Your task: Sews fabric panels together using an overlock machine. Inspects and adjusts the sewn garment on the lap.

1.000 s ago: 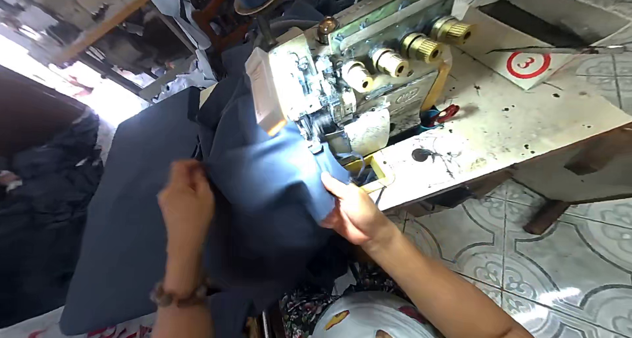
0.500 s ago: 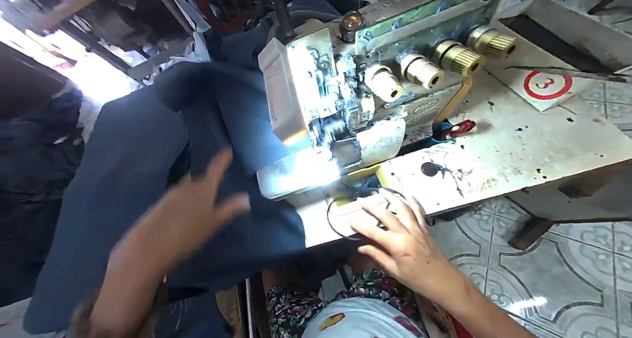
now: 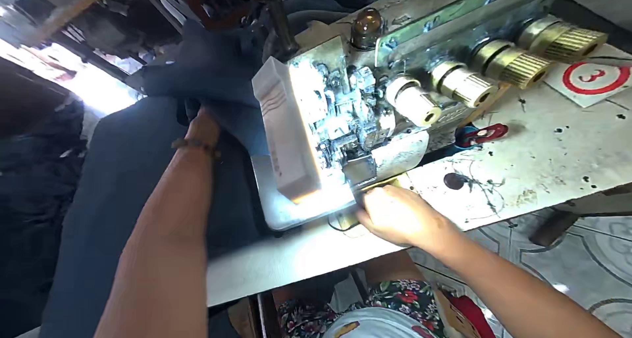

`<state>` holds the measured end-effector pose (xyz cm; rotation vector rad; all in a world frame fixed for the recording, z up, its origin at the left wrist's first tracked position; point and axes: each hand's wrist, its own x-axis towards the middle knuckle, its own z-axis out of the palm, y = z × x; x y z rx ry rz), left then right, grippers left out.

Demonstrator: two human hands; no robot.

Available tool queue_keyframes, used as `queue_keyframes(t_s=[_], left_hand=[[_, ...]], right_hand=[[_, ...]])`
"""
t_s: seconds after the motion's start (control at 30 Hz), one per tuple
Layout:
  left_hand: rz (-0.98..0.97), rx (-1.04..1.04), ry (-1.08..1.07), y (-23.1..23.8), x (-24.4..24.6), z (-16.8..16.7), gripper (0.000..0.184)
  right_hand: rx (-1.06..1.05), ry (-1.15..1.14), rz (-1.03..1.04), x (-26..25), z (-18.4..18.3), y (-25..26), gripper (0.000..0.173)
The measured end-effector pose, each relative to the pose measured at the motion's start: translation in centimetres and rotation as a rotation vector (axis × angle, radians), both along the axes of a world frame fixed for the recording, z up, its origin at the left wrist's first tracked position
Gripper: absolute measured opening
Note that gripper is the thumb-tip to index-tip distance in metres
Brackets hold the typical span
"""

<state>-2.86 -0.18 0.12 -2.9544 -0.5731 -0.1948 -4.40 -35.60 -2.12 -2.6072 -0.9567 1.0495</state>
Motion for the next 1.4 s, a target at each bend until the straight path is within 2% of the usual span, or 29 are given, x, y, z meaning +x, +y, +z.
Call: queue_keyframes(t_s=[0.03,0.07,0.13,0.17,0.2,0.27,0.33,0.4,0.47,0.57,0.63,0.7,0.83,1.03,1.2,1.3,1.4], left_hand=[[0.247,-0.321,0.115,-5.3,0.2,4.9,0.05],[0.393,-0.432,0.021,-10.0,-0.2,7.5,0.046],[0.43,-0.426,-0.121,-16.5,-1.2,9.8,0.043],[0.39,-0.419,-0.195,-17.3,-1.5,9.4,0.042],[0.301,-0.489,-0.212,-17.0,-2.1,9.4,0.041],[0.077,-0.755,-0.237,-14.0,-2.7,8.7,0.045],[-0.154,-0.612,-0.145,-8.7,-3.4,5.9,0.045],[-0.196,-0.428,0.068,-4.6,-7.2,4.5,0.038],[-0.228,-0.354,0.082,-0.7,-11.2,3.4,0.029],[-0.057,-0.305,-0.027,3.4,-18.0,3.7,0.028],[0.077,-0.305,-0.06,5.6,-21.8,2.9,0.038],[0.169,-0.333,-0.089,6.4,-23.8,1.1,0.047],[0.174,-0.306,-0.28,5.7,-24.2,-1.1,0.031],[0.199,-0.358,-0.373,6.3,-24.5,-1.4,0.028],[0.266,-0.375,-0.31,7.5,-24.5,0.3,0.036],[0.368,-0.312,-0.286,8.3,-23.7,2.7,0.043],[0.405,-0.367,-0.321,8.6,-22.9,5.0,0.044]], right_hand=[[0.024,-0.011,0.001,-0.1,-0.1,-0.1,0.049],[0.047,-0.021,0.011,-0.1,-0.3,-0.2,0.049],[0.084,-0.049,0.03,-0.1,-0.6,-0.6,0.049],[0.103,-0.062,0.028,-0.2,-0.8,-0.7,0.049],[0.131,-0.087,0.025,-0.3,-1.0,-0.8,0.047],[0.195,-0.137,0.015,-0.6,-1.3,-0.9,0.043],[0.26,-0.196,0.013,-0.7,-1.8,-1.2,0.04],[0.335,-0.278,0.027,-1.0,-2.3,-1.4,0.038],[0.465,-0.396,0.059,-1.3,-3.2,-1.7,0.035],[0.768,-0.645,0.105,-1.5,-4.6,-2.1,0.027],[0.912,-0.777,0.106,-1.6,-4.9,-2.1,0.024],[0.97,-0.831,0.068,-2.2,-4.7,-2.2,0.024],[1.057,-0.811,-0.077,-3.4,-5.2,-2.5,0.026],[1.172,-0.755,-0.259,-3.6,-5.7,-3.0,0.023],[1.218,-0.736,-0.279,-3.9,-5.3,-2.8,0.017],[1.228,-0.801,-0.271,-4.0,-5.4,-2.7,0.016],[1.267,-0.872,-0.261,-4.2,-5.5,-2.8,0.02]])
